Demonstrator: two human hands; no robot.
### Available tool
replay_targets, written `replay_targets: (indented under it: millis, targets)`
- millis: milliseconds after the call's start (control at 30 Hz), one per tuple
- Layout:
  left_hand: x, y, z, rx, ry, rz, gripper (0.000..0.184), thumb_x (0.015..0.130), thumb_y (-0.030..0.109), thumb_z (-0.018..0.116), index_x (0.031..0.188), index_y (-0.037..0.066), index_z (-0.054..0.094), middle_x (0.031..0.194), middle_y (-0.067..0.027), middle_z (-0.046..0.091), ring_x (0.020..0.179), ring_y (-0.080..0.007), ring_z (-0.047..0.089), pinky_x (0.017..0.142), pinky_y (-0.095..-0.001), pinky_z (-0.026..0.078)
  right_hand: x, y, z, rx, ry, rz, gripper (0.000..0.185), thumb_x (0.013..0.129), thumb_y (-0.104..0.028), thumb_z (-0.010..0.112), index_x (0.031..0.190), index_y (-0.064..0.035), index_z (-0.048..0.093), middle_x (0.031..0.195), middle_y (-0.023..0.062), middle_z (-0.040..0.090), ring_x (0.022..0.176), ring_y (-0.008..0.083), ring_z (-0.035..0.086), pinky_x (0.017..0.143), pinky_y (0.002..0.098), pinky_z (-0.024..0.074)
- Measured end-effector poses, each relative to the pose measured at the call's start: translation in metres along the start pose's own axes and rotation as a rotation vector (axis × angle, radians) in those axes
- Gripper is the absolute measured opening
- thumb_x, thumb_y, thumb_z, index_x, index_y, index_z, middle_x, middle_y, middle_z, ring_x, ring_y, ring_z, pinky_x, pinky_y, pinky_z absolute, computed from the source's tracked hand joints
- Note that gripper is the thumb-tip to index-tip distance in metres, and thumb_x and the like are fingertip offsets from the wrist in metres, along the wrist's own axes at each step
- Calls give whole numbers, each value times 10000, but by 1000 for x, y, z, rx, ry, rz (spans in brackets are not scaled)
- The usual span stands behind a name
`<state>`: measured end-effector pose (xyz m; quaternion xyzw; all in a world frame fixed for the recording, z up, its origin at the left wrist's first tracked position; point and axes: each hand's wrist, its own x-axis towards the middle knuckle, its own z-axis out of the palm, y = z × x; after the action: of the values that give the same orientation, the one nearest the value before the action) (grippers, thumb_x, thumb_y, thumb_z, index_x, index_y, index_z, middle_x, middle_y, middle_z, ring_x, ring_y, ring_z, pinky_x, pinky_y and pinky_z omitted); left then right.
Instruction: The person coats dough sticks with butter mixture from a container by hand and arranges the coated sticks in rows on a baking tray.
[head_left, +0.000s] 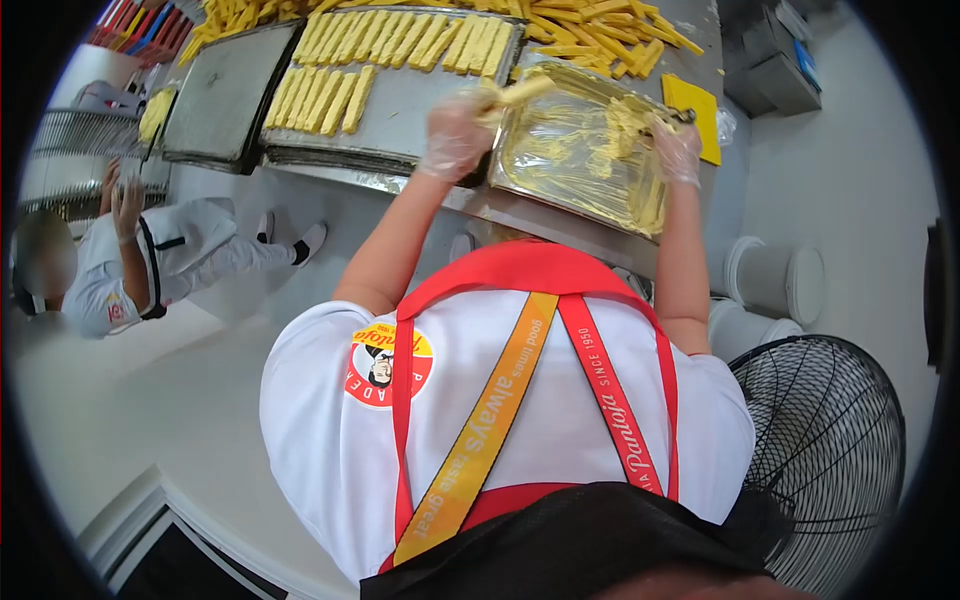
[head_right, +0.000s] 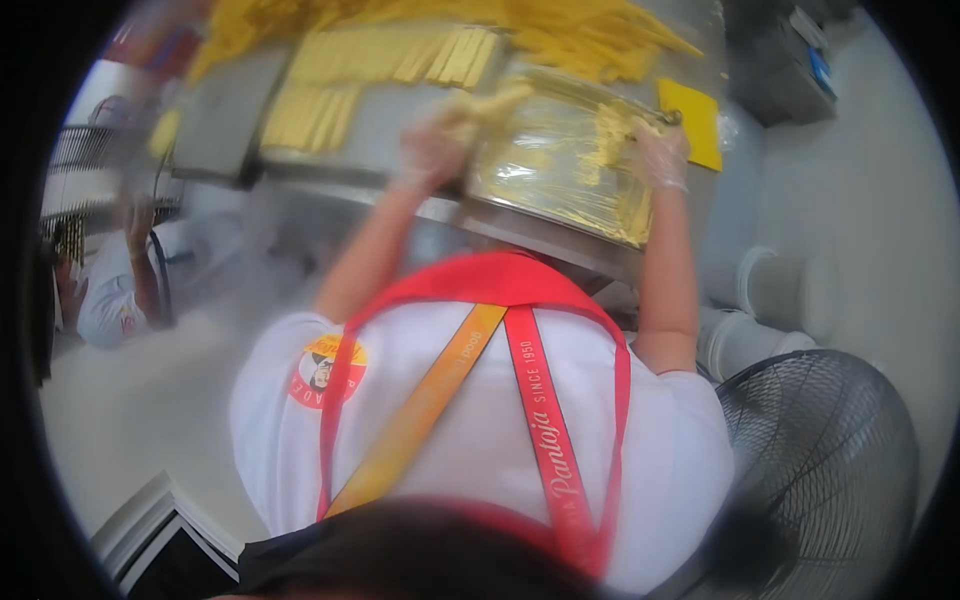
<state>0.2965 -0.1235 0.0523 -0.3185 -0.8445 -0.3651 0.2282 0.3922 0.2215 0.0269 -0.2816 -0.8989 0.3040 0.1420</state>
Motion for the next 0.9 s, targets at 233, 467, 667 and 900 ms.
replay_targets:
  millis: [233, 467, 667, 900]
  targets:
    - [-41, -111, -79, 472, 150, -189, 135, 706, 143, 713, 804, 60, 673, 733, -135, 651, 659, -338, 619, 642, -434, 498, -28, -18, -1, 581, 37, 183, 313, 802, -201, 702, 987, 36, 618, 944, 143, 652, 791, 218, 640, 712, 338, 527]
    - [-59, -142, -66, 501, 4, -443, 198, 703, 144, 709, 850, 17, 667, 781, -178, 647, 785, -368, 617, 744, -452, 495, -48, -74, 5, 227, -15, -207, 308, 796, -233, 726, 962, 11, 636, 884, 90, 668, 800, 187, 634, 734, 326, 494]
    - [-41, -107, -75, 505, 59, -302, 304, 720, 181, 734, 949, 16, 619, 877, -155, 629, 862, -351, 593, 769, -451, 476, -39, -58, 13, 474, -200, -78, 243, 807, -150, 718, 951, 30, 638, 913, 84, 666, 799, 160, 628, 719, 296, 527]
    - [-19, -68, 5, 196, -373, -82, 224, 760, 223, 651, 848, 18, 631, 833, -215, 629, 801, -396, 598, 757, -459, 474, -41, -79, 4, 152, 95, -109, 279, 806, -243, 732, 949, -14, 660, 849, 95, 682, 738, 207, 638, 710, 362, 508]
